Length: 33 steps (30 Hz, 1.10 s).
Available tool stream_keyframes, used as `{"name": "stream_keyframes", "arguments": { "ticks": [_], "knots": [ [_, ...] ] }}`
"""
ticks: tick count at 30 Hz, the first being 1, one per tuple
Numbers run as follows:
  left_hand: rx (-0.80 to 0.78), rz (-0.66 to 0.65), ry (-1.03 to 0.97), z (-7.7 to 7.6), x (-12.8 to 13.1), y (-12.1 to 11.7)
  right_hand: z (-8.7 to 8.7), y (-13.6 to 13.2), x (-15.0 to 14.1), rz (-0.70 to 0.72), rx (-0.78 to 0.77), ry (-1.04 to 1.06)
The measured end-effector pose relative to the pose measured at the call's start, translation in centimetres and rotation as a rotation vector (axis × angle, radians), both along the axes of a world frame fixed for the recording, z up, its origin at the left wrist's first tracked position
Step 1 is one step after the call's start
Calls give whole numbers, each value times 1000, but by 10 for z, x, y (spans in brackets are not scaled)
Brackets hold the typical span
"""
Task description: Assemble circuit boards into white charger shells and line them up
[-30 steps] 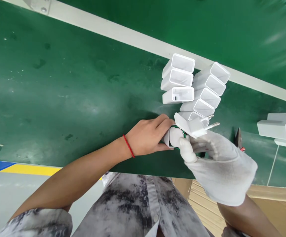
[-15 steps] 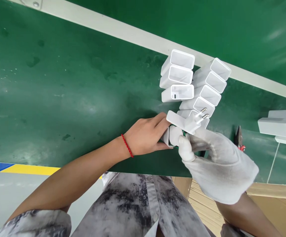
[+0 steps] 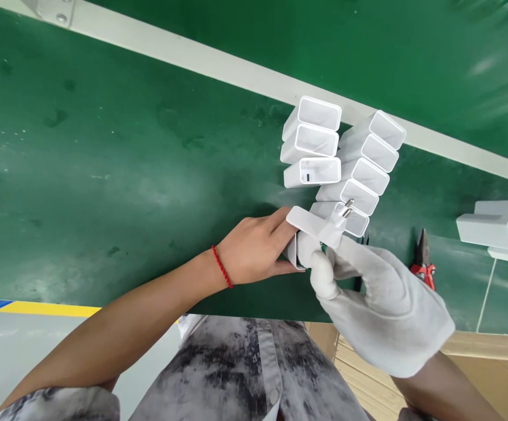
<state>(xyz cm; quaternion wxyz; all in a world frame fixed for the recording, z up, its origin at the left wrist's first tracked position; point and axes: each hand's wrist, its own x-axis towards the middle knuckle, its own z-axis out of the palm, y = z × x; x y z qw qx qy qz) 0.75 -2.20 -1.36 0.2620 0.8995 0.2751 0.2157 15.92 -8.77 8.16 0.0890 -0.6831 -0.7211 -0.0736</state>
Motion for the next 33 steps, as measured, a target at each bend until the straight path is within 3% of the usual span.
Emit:
{"name": "stream_keyframes", "arguments": {
  "ticks": [10,18,20,23,25,28,33],
  "knots": [
    [-40,-43,15,1,0,2,-5,-2,7,-23,-5,49],
    [-85,-68,58,2,0,3,-7,-1,6,108,-59,37],
    [-94,-64,61,2,0,2,-6,0,14,132,-93,111],
    [-214,-25,-11,5,-2,4,-6,-5,31,173,-1,297],
    [-384,-10,-84,10,-5,6,-11,-13,36,156,45,344],
    [-578,2,-211,20,-10,11,-26,-24,29,142,-48,282],
    [-464,-7,-316,29,-2,18,-49,-34,16,227,-77,139]
  ]
}}
